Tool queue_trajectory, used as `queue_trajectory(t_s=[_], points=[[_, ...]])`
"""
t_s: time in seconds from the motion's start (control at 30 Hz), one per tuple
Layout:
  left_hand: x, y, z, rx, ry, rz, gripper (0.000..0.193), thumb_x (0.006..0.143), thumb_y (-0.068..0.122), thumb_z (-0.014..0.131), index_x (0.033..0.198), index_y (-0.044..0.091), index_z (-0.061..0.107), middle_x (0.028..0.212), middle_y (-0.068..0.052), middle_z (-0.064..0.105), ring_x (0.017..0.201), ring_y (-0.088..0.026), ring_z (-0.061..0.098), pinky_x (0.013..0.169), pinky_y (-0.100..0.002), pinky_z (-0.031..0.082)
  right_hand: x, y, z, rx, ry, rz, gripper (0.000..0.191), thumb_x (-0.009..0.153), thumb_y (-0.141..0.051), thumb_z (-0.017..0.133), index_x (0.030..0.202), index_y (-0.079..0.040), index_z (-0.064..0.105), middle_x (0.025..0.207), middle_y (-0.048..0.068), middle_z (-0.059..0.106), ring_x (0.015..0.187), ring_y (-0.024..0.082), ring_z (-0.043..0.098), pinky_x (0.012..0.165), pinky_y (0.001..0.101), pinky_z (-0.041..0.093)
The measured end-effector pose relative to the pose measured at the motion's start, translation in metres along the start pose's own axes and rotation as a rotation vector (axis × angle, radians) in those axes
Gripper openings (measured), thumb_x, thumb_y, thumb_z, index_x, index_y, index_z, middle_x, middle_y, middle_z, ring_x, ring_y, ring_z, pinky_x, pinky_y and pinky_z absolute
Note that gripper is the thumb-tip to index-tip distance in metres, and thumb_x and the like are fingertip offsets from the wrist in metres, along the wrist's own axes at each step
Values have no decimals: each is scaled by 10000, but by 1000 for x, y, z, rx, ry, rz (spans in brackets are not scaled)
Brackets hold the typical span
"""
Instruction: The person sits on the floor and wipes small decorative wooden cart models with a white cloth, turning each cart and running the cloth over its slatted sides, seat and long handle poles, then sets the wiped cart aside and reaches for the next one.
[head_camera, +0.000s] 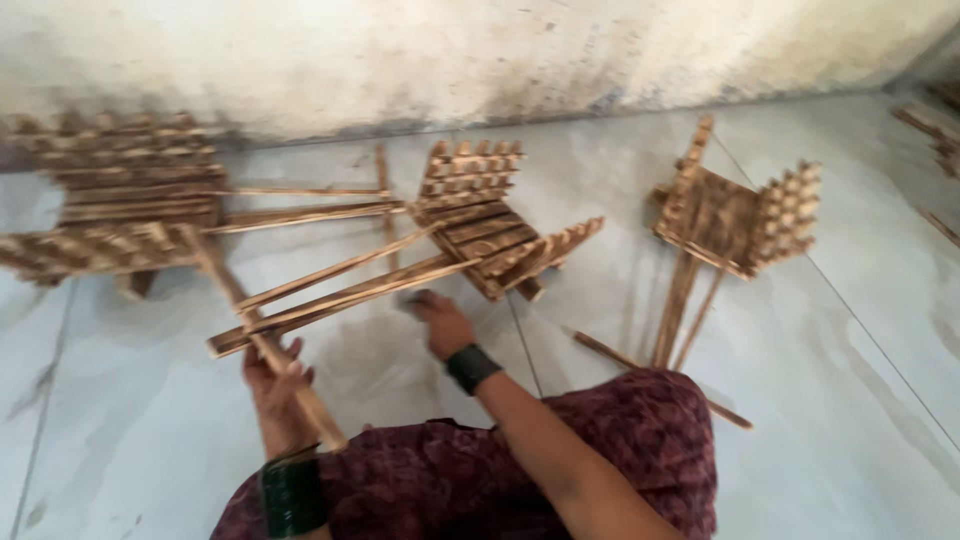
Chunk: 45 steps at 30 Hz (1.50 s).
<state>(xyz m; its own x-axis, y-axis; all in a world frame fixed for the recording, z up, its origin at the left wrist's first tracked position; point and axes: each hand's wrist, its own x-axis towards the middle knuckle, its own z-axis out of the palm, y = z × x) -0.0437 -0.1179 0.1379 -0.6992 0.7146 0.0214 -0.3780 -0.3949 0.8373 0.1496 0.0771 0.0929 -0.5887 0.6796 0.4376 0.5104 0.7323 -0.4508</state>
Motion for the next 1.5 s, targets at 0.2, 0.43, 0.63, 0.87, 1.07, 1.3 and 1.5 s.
queue_trajectory(t_s=[0.2,0.43,0.63,0.87,1.07,1.3,1.5], points=[[14,-19,-9,-83,18,41,790,862,28,659,1556,150,303,1455,-53,453,1317,-259,512,949,-368,465,-20,52,-12,115,149,134,506,802,87,544,1200,-152,744,1212,135,721,1153,367,653,1011,460,521],[22,-30,-6,-93,37,86,785,852,-8,672,1535,126,310,1441,-100,453,1308,-284,497,1054,-418,452,21,31,-47,233,255,184,458,833,60,603,1241,-116,715,1271,171,664,1149,356,663,959,417,554],[17,-24,-3,-126,20,53,829,846,3,659,1570,119,272,1469,-92,442,1371,-299,475,1100,-434,408,50,-39,-30,377,74,-78,445,819,14,699,1258,-55,674,1387,183,627,1282,354,613,1027,411,520],[16,-14,0,-102,44,4,885,803,60,684,1577,136,262,1480,-95,433,1364,-309,463,1060,-424,427,46,-46,-12,310,65,-130,472,844,57,601,1275,-104,702,1322,125,675,1261,340,628,1045,419,520],[14,-8,-1,-97,47,-29,893,789,100,701,1571,158,275,1500,-84,420,1373,-289,455,969,-373,453,45,56,-23,70,89,69,459,856,49,585,1261,-125,716,1255,148,699,1162,383,639,985,470,514],[14,-9,1,-136,58,-36,883,783,75,684,1569,171,293,1463,-96,421,1355,-283,452,921,-336,482,48,65,-15,-16,10,129,470,853,-11,632,1312,-112,639,1265,180,661,1098,432,625,943,511,500],[16,-10,3,-184,40,-29,856,794,36,663,1558,176,301,1468,-89,428,1350,-280,460,896,-320,488,52,-31,-15,205,-64,-40,522,881,46,520,1362,-138,610,1315,140,656,1170,375,630,991,447,524]])
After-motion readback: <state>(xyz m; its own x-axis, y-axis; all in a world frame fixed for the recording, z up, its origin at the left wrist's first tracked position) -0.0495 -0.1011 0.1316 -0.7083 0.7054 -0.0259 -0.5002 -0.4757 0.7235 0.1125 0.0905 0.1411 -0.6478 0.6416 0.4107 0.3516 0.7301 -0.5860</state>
